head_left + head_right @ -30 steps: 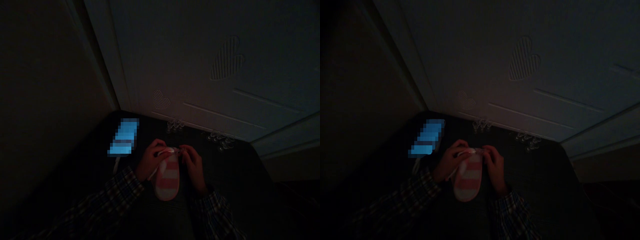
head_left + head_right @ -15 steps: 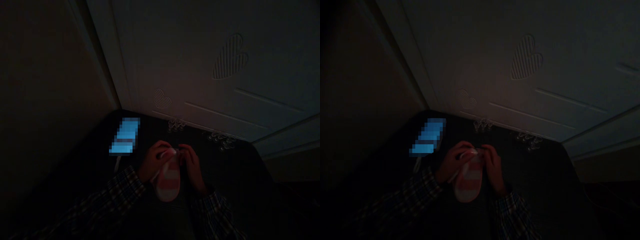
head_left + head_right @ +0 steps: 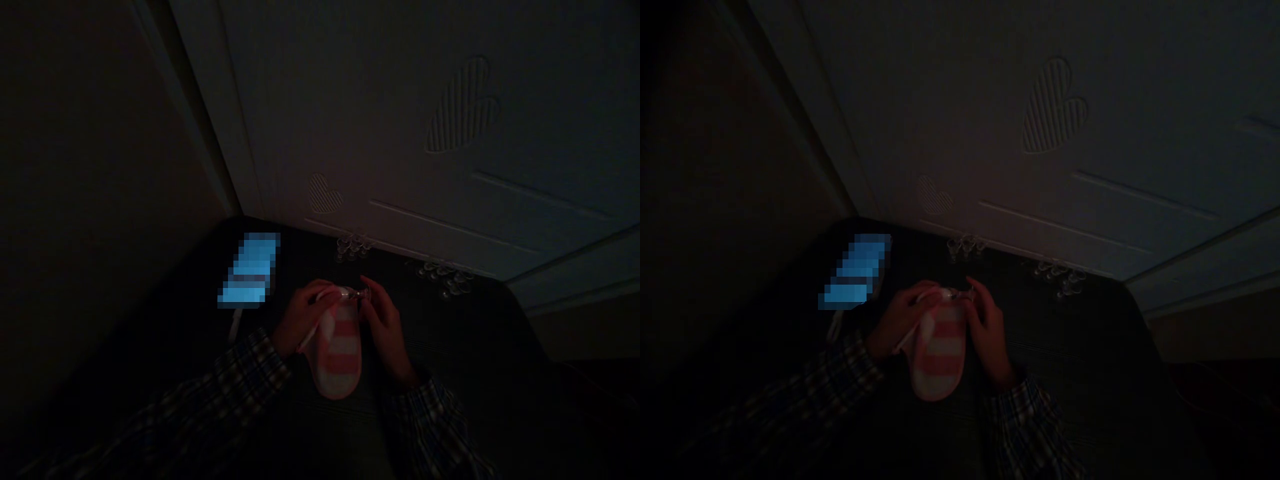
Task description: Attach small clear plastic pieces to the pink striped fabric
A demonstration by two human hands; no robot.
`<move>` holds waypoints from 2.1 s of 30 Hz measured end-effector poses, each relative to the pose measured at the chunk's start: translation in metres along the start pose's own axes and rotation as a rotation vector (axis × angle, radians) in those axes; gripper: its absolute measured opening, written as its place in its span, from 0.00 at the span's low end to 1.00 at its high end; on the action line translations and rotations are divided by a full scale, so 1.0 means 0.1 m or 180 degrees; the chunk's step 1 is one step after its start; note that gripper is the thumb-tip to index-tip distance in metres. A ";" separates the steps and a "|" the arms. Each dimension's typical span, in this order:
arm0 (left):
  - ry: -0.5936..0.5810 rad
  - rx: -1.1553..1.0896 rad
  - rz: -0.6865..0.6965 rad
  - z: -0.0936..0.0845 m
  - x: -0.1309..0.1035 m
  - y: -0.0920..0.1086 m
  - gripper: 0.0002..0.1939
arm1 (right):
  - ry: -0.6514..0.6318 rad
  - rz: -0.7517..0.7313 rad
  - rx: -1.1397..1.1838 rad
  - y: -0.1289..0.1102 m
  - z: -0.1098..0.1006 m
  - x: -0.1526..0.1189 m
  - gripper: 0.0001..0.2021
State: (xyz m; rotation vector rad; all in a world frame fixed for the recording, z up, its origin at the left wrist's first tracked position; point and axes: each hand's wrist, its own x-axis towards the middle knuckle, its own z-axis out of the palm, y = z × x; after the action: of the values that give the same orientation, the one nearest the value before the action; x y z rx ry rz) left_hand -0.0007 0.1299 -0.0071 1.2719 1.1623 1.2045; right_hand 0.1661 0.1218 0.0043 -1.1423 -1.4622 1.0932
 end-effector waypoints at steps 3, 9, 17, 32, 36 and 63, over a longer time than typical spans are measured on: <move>-0.0066 0.0180 0.0104 0.01 -0.02 0.03 0.11 | 0.0035 0.0039 -0.0162 0.01 -0.01 0.01 0.15; -0.0167 0.0566 0.0500 0.00 -0.05 0.09 0.10 | 0.0017 0.0188 -0.0310 0.03 -0.04 0.02 0.11; -0.0346 0.0615 0.0651 0.01 -0.07 0.12 0.11 | -0.0104 0.0286 -0.0398 0.09 -0.06 0.01 0.21; 0.0166 0.0188 0.0035 -0.02 0.01 0.00 0.12 | -0.0123 0.0072 -0.0162 0.09 0.00 0.01 0.18; 0.0179 0.0098 -0.0087 -0.03 0.02 0.00 0.12 | -0.0147 0.0030 -0.0161 0.10 -0.01 0.01 0.21; -0.0002 0.0699 0.0764 -0.01 -0.02 0.02 0.12 | -0.0105 0.0202 -0.0181 0.07 -0.07 0.03 0.12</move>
State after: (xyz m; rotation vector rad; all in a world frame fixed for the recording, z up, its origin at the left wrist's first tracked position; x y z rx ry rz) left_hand -0.0017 0.1277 -0.0053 1.6138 1.1913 1.2744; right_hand 0.1733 0.1264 -0.0010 -1.2228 -1.4998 1.1250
